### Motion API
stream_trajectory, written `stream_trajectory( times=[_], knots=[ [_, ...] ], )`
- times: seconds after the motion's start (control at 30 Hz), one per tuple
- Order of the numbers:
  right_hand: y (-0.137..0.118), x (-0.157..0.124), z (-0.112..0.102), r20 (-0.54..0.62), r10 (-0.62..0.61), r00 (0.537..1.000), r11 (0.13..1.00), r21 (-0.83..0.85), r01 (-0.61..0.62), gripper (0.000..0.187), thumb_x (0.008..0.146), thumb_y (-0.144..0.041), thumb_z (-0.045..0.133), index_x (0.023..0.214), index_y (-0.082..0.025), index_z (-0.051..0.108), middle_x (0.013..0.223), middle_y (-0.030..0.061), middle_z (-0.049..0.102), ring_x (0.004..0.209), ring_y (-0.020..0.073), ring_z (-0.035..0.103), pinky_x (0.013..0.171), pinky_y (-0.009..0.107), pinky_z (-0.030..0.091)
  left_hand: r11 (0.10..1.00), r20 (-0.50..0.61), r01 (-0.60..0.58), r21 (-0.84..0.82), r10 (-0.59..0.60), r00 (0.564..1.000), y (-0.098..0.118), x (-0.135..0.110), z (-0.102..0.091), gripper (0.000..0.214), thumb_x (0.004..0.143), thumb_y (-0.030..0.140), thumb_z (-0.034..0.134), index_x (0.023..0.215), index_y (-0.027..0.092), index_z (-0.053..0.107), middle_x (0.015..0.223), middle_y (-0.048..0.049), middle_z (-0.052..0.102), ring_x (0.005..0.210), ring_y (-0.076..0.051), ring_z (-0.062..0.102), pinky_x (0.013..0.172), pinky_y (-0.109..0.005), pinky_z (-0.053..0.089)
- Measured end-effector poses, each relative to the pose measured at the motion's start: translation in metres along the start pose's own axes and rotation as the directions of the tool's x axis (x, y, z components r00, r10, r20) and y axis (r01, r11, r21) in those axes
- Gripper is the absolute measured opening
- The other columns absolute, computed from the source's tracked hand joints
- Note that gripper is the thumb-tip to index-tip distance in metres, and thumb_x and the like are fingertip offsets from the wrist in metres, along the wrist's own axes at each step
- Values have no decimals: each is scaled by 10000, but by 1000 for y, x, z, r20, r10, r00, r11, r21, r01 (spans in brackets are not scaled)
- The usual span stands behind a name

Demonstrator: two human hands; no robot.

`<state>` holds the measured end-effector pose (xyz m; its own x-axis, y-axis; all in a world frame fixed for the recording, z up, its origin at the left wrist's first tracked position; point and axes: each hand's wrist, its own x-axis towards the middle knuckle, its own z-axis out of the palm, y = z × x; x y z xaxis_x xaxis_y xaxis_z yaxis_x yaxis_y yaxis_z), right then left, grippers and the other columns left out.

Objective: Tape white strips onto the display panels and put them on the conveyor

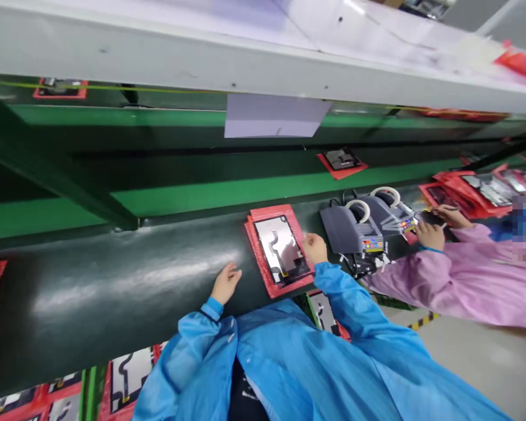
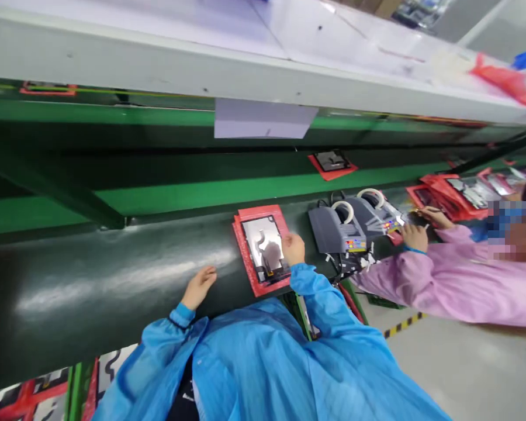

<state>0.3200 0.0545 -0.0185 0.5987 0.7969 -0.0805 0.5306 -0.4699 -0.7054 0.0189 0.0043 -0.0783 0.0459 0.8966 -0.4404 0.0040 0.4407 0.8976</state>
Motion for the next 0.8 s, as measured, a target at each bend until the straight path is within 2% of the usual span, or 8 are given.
stream_trajectory(
  times=[0.07, 0.13, 0.27, 0.33, 0.4, 0.57, 0.7, 0.8],
  knots=[
    [29, 27, -16, 21, 70, 997, 996, -63, -68, 150, 636, -229, 654, 773, -173, 627, 729, 65, 643, 825, 242, 623, 864, 401, 446, 999, -10, -12, 31, 13, 1000, 2, 19, 52, 318, 684, 252, 712, 946, 181, 548, 934, -97, 672, 740, -180, 664, 766, -366, 550],
    [52, 38, -18, 123, 52, 991, 997, -55, -46, 270, 616, -290, 708, 842, -172, 619, 756, 65, 632, 835, 248, 613, 860, 405, 446, 998, -47, -40, 51, 42, 998, -2, 30, 92, 332, 725, 252, 682, 999, 181, 508, 970, -90, 646, 726, -155, 650, 762, -353, 547],
    [73, 39, -7, 146, -255, 956, 961, -74, 268, 524, 596, -460, 754, 994, -157, 598, 1045, 143, 584, 1039, 297, 533, 946, 442, 398, 973, -196, -162, 166, 194, 961, -11, 36, 137, 312, 780, 251, 614, 1045, 190, 462, 1052, -86, 553, 921, -180, 600, 842, -368, 517],
    [78, 42, -1, 155, -322, 934, 930, -135, 343, 523, 609, -501, 749, 978, -160, 604, 1086, 152, 545, 1066, 308, 500, 964, 453, 377, 891, -233, -284, 355, 379, 896, -15, 37, 143, 227, 786, 204, 574, 1002, 192, 507, 1063, -95, 511, 1030, -217, 546, 911, -404, 482],
    [83, 51, 6, 212, -300, 930, 928, -159, 336, 469, 598, -518, 759, 878, -170, 617, 1006, 127, 540, 997, 292, 513, 938, 444, 391, 756, -186, -373, 538, 538, 822, -21, 39, 144, 169, 779, 156, 534, 942, 188, 564, 1074, -107, 484, 1054, -240, 521, 961, -432, 445],
    [93, 69, 21, 246, -329, 912, 933, -67, 355, 398, 586, -538, 769, 703, -188, 620, 890, 73, 504, 946, 249, 497, 909, 404, 410, 550, -129, -397, 734, 687, 715, -38, 52, 138, 134, 742, 152, 529, 810, 182, 641, 1028, -115, 494, 937, -258, 519, 939, -479, 425],
    [90, 67, 24, 184, -348, 919, 936, 12, 352, 408, 530, -495, 818, 715, -181, 636, 1013, 99, 497, 1082, 292, 439, 928, 431, 405, 489, -97, -419, 765, 731, 676, -38, 60, 138, 141, 726, 159, 515, 748, 185, 652, 997, -107, 515, 931, -260, 501, 952, -493, 394],
    [83, 65, 22, 172, -288, 942, 949, 182, 257, 386, 493, -433, 842, 591, -174, 572, 983, 120, 526, 1129, 322, 420, 938, 453, 397, 513, -109, -414, 752, 716, 690, -30, 59, 140, 141, 712, 160, 509, 691, 190, 645, 995, -106, 520, 971, -270, 482, 965, -488, 382]
  ],
)
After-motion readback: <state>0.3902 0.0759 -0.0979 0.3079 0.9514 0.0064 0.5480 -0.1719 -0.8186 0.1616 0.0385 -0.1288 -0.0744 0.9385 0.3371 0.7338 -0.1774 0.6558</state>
